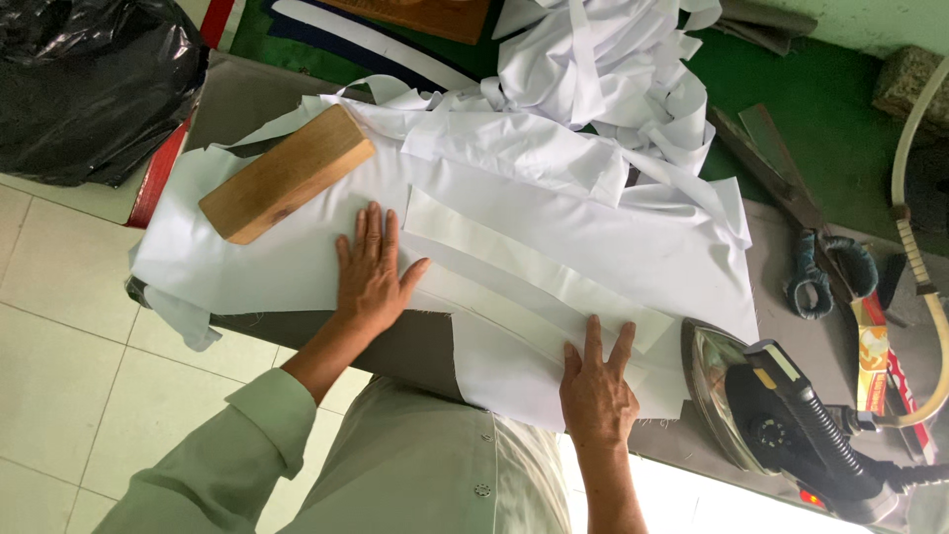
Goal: The person irons a white shirt on a table using a steam iron and a wooden pressing block. They smooth the fabric with their hands and use the block to press specific areas while moving the iron back and forth.
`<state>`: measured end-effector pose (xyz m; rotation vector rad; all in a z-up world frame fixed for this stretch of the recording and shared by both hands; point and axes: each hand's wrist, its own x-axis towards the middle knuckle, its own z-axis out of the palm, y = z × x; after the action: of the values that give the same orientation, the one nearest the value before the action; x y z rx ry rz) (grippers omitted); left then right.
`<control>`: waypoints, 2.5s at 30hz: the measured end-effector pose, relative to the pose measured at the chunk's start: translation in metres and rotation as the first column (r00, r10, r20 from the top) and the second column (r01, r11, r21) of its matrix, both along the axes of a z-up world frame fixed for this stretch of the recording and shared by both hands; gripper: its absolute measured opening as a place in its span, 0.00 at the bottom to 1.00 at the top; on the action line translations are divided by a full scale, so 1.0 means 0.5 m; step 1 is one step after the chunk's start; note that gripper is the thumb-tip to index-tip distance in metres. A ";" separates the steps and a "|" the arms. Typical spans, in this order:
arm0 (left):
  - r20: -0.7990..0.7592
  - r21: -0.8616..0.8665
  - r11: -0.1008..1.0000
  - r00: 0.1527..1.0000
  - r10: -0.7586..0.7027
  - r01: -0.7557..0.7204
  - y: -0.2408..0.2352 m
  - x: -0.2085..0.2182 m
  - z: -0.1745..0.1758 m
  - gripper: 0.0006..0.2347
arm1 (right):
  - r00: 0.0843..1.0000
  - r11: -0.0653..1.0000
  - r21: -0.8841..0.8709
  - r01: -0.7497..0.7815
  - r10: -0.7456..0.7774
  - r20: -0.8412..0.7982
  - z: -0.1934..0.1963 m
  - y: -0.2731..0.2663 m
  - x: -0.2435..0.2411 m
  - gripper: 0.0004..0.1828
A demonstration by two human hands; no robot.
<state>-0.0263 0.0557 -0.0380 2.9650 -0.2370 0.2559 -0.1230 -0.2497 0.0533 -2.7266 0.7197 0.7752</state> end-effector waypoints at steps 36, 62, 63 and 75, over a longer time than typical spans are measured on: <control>0.010 -0.155 0.785 0.796 -0.605 0.599 -0.333 -0.049 0.032 0.25 | 0.997 0.999 -0.010 0.032 -0.031 0.064 -0.021 -0.127 -0.038 0.28; 0.126 -0.128 0.785 0.795 -0.594 0.607 -0.329 -0.045 0.045 0.25 | 0.993 0.995 -0.010 0.100 -0.100 0.058 0.186 -0.297 0.017 0.27; 0.127 -0.129 0.785 0.795 -0.593 0.606 -0.329 -0.045 0.043 0.25 | 0.993 0.995 -0.010 0.100 -0.099 0.058 0.176 -0.284 0.018 0.27; -0.010 -0.210 0.709 0.724 -0.690 0.673 -0.347 -0.051 0.045 0.30 | 0.978 0.977 -0.032 0.210 -0.210 -0.008 0.223 -0.274 0.044 0.30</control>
<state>-0.0519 -0.1180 -0.0154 2.4609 -1.1913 0.0394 -0.1011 -0.3869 0.1647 -2.6184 1.0109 0.7371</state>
